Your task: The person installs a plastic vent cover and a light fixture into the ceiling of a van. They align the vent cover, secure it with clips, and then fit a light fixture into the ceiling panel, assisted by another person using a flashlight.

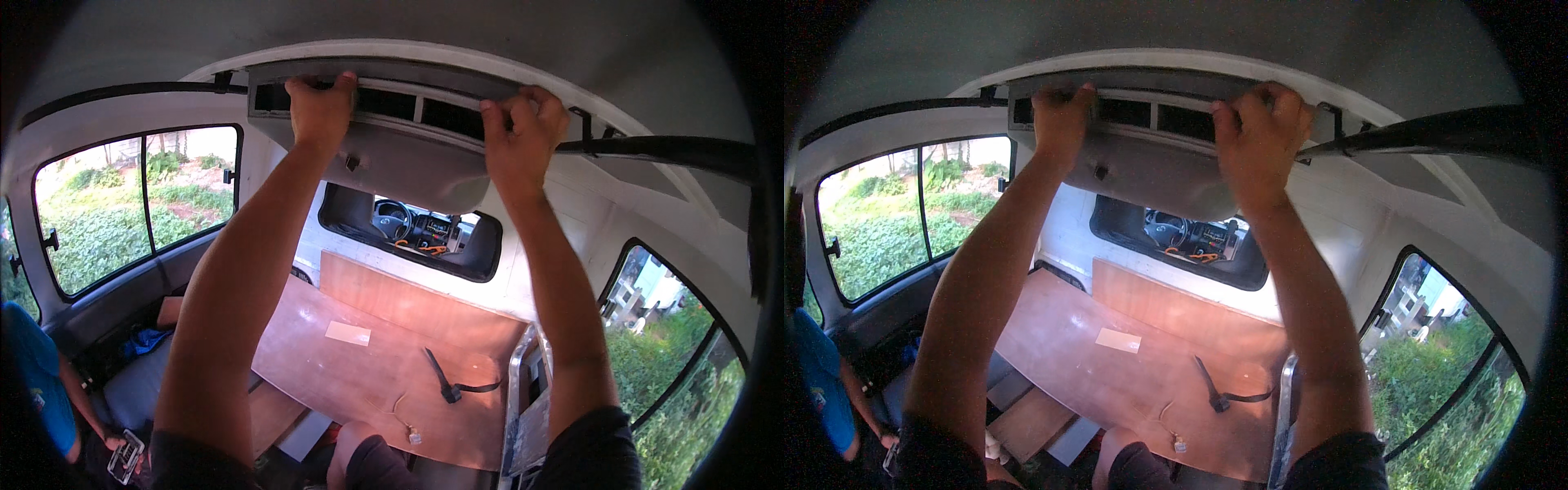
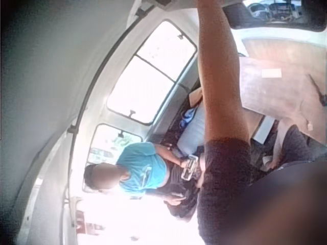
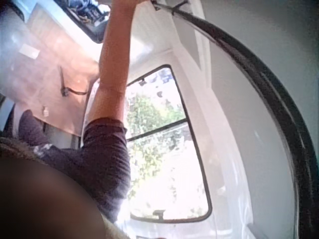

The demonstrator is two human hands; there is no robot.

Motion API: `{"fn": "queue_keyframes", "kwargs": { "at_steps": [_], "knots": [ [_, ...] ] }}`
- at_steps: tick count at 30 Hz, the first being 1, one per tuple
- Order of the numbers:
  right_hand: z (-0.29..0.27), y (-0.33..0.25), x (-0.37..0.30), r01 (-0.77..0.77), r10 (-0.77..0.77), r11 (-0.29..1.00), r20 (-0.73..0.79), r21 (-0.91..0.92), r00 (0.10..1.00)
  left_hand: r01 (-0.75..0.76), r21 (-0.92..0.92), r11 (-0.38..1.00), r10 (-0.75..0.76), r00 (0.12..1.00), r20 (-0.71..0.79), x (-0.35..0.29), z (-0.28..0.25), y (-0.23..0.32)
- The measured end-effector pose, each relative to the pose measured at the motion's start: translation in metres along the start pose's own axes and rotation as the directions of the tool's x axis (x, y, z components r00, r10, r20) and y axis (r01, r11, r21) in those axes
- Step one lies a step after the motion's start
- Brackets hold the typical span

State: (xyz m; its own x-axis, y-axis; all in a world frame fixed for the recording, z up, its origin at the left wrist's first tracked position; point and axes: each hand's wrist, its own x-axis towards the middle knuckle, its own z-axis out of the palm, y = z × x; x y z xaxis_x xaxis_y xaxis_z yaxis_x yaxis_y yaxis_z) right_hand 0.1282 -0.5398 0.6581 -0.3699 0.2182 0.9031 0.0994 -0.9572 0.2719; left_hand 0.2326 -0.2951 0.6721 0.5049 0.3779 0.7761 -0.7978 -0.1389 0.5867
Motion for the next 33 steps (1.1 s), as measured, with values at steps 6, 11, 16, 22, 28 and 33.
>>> {"fn": "queue_keyframes", "kwargs": {
  "at_steps": [6, 11, 16, 22, 28, 33],
  "knots": [
    [0.01, -0.024, -0.011, -0.367, 0.374, 0.922, -0.036, 0.127, 0.927, 0.354, -0.158, 0.922, -0.237, 0.838, 0.492, 0.011, -0.028, 0.027],
    [0.015, -0.022, -0.007, -0.508, 0.506, 0.811, 0.087, 0.292, 0.858, 0.502, 0.093, 0.86, -0.5, 0.788, 0.359, 0.015, -0.02, 0.04],
    [0.006, -0.034, 0.004, -0.748, 0.731, 0.609, 0.181, 0.262, 0.658, 0.54, 0.015, 0.842, -0.514, 0.793, 0.326, 0.013, -0.01, 0.039],
    [-0.002, -0.041, 0.026, -0.921, 0.888, 0.132, 0.369, 0.367, 0.274, 0.537, -0.153, 0.83, -0.447, 0.803, 0.394, 0.023, -0.009, 0.024],
    [-0.005, -0.032, 0.025, -0.878, 0.743, 0.211, 0.514, 0.429, 0.429, 0.051, 0.297, 0.953, -0.203, 0.838, 0.506, 0.044, -0.003, 0.007],
    [0.008, -0.024, 0.018, -0.867, 0.759, 0.226, 0.477, 0.445, 0.443, 0.25, 0.274, 0.928, -0.346, 0.853, 0.392, 0.056, 0.013, -0.005]
  ]
}}
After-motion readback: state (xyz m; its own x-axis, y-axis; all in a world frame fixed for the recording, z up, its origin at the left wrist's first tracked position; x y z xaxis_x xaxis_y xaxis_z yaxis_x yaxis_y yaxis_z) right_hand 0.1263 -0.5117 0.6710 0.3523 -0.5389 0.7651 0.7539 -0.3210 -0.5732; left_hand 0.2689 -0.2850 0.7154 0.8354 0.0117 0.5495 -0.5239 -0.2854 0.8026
